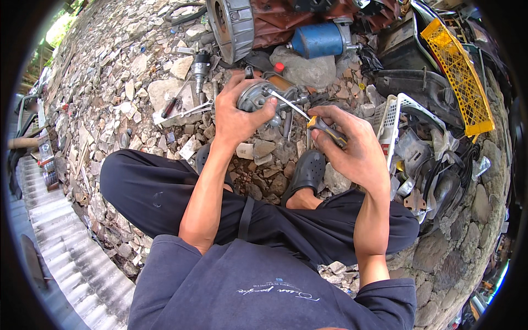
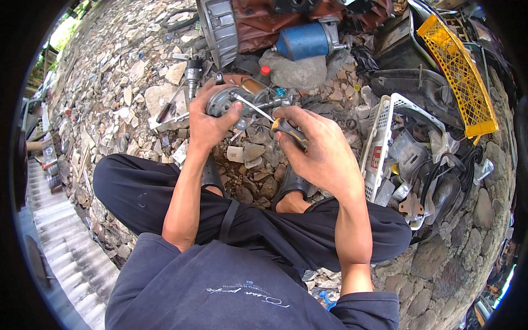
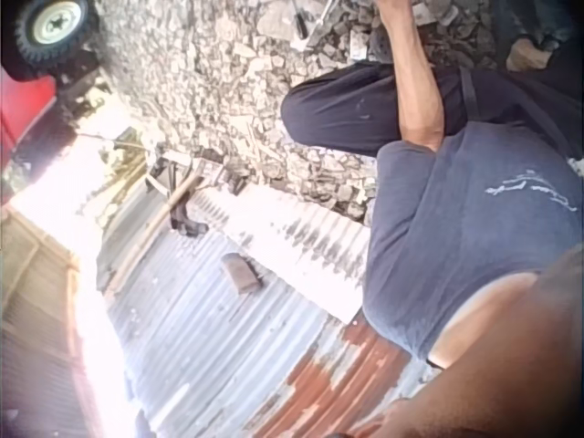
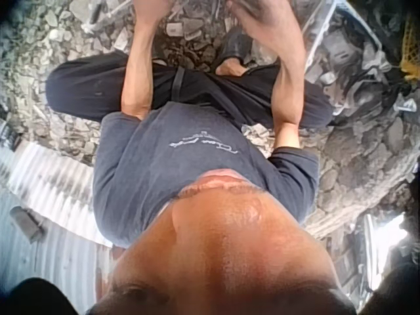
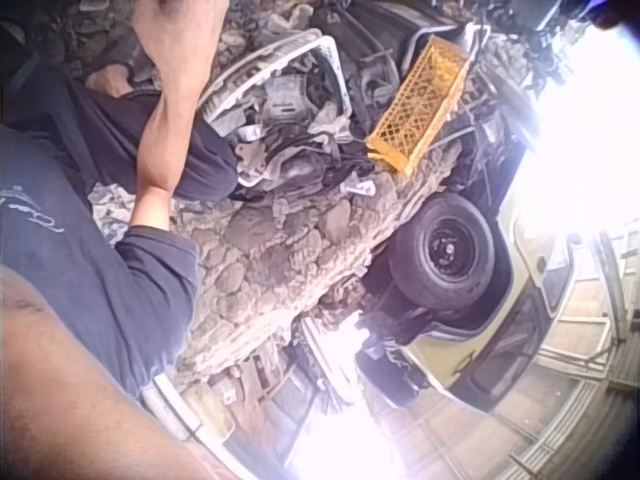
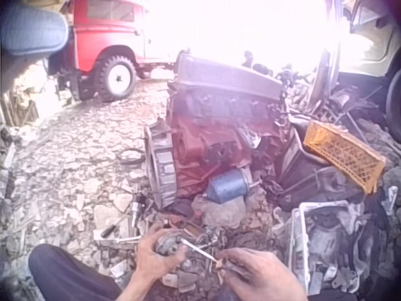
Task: The person sits cross-legged on a rocky ground and uses a screwdriver to disassemble a metallic mechanical component. They remove screws, separate the housing, and inspect the internal parts while surrounded by various tools and debris.
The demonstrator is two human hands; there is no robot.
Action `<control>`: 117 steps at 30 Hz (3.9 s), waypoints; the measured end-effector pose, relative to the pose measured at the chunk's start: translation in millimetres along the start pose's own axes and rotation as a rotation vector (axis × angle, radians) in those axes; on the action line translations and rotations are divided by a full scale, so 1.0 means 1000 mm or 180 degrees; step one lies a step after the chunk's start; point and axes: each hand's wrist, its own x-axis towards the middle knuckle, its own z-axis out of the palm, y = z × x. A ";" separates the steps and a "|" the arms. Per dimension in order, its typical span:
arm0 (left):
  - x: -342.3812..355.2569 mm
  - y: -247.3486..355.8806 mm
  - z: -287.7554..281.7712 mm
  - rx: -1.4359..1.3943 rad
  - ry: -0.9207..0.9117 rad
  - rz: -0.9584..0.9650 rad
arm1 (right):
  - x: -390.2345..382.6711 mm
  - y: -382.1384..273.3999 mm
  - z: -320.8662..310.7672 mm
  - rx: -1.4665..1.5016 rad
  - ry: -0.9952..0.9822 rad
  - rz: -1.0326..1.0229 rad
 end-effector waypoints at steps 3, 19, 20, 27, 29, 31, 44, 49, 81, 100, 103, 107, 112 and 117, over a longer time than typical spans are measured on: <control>-0.001 0.000 0.000 0.0119 -0.0017 0.0054 | 0.000 -0.001 0.000 -0.0009 -0.0043 0.0049; 0.001 -0.004 0.003 0.0223 -0.0033 0.0048 | 0.003 0.005 -0.002 -0.0014 -0.0165 0.0209; 0.001 -0.005 0.003 0.0240 -0.0032 0.0062 | 0.004 0.005 -0.002 -0.0024 -0.0165 0.0209; 0.001 -0.004 0.002 0.0507 -0.0102 0.0212 | 0.002 -0.002 -0.005 -0.0069 -0.0114 0.0581; 0.001 -0.003 0.000 0.0686 -0.0092 0.0324 | -0.001 0.003 -0.002 -0.0286 0.0073 0.0444; 0.001 -0.001 -0.002 0.0720 -0.0098 0.0358 | -0.002 0.006 0.000 -0.0563 0.0204 0.0219; 0.000 -0.007 -0.008 0.0832 -0.0040 0.0254 | 0.001 0.013 0.011 -0.0203 0.0278 0.0176; -0.001 -0.006 -0.008 0.0973 0.0021 0.0367 | -0.001 0.013 0.013 -0.0508 0.0444 0.0237; 0.003 -0.012 -0.022 0.1009 -0.0189 0.0533 | 0.002 0.020 0.021 0.1403 -0.0301 0.1673; 0.002 -0.020 -0.022 0.1100 -0.0100 0.0376 | -0.008 -0.002 0.050 -0.1541 0.0447 0.0076; 0.002 -0.019 -0.022 0.1140 -0.0115 0.0338 | -0.008 0.001 0.057 -0.1744 0.0534 -0.0015; 0.004 -0.019 -0.025 0.1050 -0.0207 0.0298 | 0.001 0.012 0.047 0.1100 -0.0631 0.1733; 0.002 -0.022 -0.027 0.1136 -0.0194 0.0324 | 0.001 0.003 0.043 0.2705 -0.0433 0.2386; 0.004 -0.020 -0.027 0.1236 -0.0042 0.0406 | -0.006 0.015 0.056 -0.0062 0.0574 0.0105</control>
